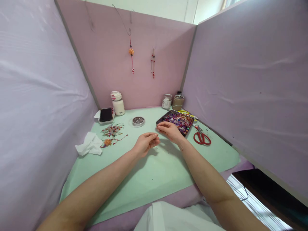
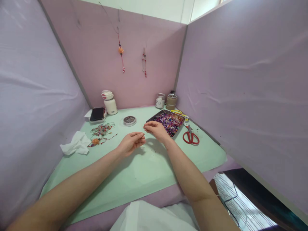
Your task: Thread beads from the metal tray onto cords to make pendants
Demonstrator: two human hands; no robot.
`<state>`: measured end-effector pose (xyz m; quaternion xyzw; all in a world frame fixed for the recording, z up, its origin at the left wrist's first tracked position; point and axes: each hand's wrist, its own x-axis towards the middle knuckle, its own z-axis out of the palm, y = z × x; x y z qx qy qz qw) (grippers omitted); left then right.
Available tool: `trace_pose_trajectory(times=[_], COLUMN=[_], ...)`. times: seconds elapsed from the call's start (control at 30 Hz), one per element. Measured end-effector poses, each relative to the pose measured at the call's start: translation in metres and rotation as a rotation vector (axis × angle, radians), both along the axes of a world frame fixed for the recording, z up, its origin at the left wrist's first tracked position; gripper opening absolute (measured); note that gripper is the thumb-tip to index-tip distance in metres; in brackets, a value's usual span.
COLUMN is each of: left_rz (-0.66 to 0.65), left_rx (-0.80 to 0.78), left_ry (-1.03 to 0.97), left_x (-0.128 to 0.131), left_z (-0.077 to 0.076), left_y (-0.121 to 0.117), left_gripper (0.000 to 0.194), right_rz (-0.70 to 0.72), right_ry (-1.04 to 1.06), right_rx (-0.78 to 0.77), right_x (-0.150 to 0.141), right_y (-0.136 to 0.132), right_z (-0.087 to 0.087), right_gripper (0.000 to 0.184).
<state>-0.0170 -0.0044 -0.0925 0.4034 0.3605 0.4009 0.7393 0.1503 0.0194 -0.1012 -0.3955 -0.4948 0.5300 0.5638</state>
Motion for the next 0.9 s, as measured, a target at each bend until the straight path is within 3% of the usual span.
trace_pose_trajectory(times=[0.27, 0.9], left_rz=[0.046, 0.056], left_rx=[-0.027, -0.075], left_ry=[-0.021, -0.008], left_x=[0.0007, 0.0000], left_z=[0.0000, -0.0028], left_y=[0.0016, 0.0022], left_gripper=[0.013, 0.010], right_rz=[0.106, 0.045], right_ry=[0.161, 0.044], right_rx=[-0.062, 0.004], right_x=[-0.0030, -0.0067], right_y=[-0.0041, -0.0077], right_z=[-0.0011, -0.0006], right_gripper=[0.022, 0.022])
